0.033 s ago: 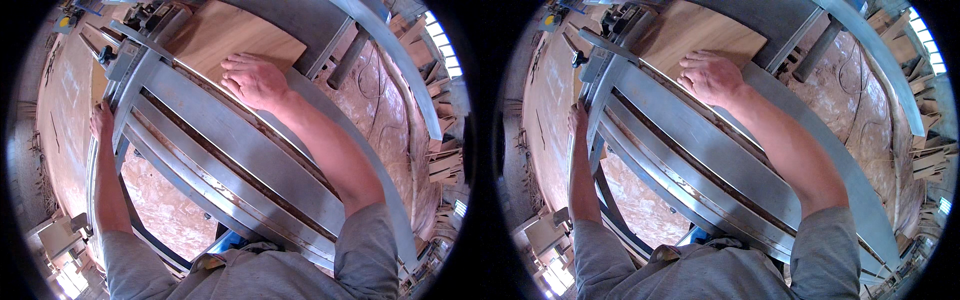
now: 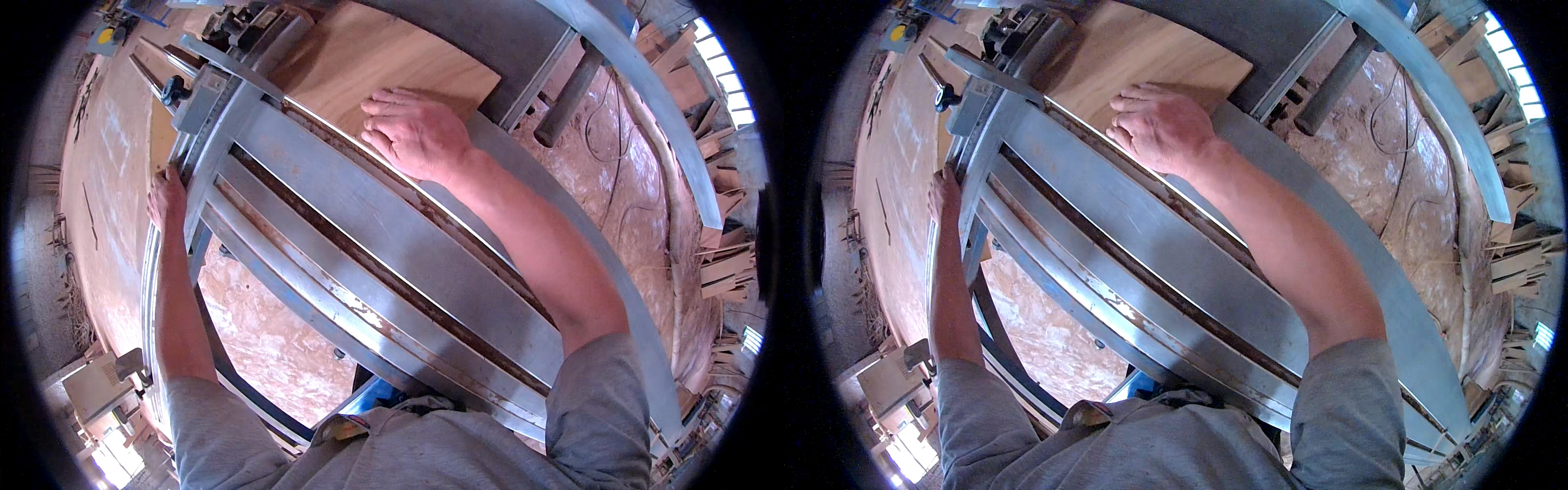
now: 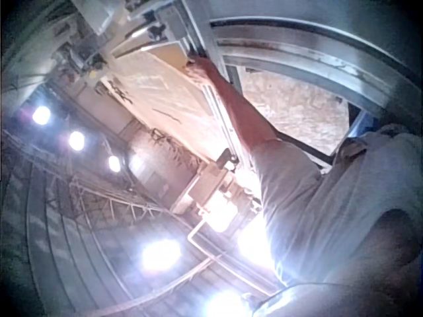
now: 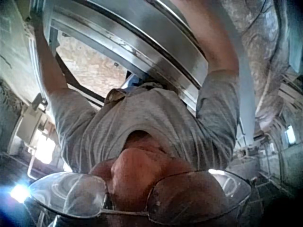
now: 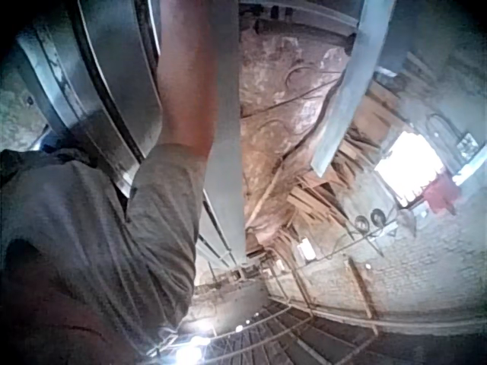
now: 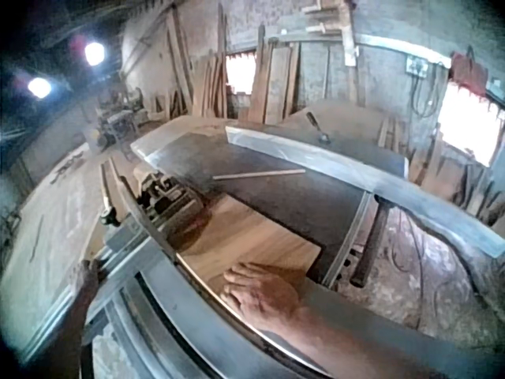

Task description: The person walks through a workshop and picks up a rectangular piece of plywood. They place the wood on a table saw and cut a strip off one edge. After flipping the wood, they cut another strip from the opposite edge. The person then uses a tape measure to check the dimensions of the cut piece before placing it on a stack of other wood pieces.

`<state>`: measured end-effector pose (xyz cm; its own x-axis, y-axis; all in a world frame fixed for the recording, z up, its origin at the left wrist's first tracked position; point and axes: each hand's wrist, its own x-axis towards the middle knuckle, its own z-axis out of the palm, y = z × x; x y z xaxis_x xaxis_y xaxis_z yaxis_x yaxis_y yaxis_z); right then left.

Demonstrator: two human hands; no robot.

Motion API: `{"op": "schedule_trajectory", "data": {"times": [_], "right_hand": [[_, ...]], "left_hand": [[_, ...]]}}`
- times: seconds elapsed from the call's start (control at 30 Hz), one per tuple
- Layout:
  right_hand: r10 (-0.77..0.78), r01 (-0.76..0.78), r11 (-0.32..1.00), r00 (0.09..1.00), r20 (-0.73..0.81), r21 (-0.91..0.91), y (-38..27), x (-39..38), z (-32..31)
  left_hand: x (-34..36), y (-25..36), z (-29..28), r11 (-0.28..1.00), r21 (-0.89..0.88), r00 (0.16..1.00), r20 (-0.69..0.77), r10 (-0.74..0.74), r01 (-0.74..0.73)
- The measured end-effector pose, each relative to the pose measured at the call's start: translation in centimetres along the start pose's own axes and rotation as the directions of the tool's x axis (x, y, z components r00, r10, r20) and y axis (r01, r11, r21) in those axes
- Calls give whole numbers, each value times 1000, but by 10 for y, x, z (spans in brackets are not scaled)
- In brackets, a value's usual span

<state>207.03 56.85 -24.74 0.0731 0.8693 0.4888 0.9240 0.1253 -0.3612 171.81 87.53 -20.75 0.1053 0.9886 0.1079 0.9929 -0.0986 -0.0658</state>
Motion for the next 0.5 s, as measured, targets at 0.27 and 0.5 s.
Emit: {"op": "schedule_trajectory", "data": {"times": [0.27, 0.5], "right_hand": [[19, -18, 1000, 998, 65, -4, -5, 4, -9], [40, -41, 998, 999, 14, 54, -2, 0, -2]], "left_hand": [[-7, 2, -2, 1000, 12, 1000, -27, -10, 11], [-10, 11, -9, 999, -32, 1000, -7, -19, 19]]}}
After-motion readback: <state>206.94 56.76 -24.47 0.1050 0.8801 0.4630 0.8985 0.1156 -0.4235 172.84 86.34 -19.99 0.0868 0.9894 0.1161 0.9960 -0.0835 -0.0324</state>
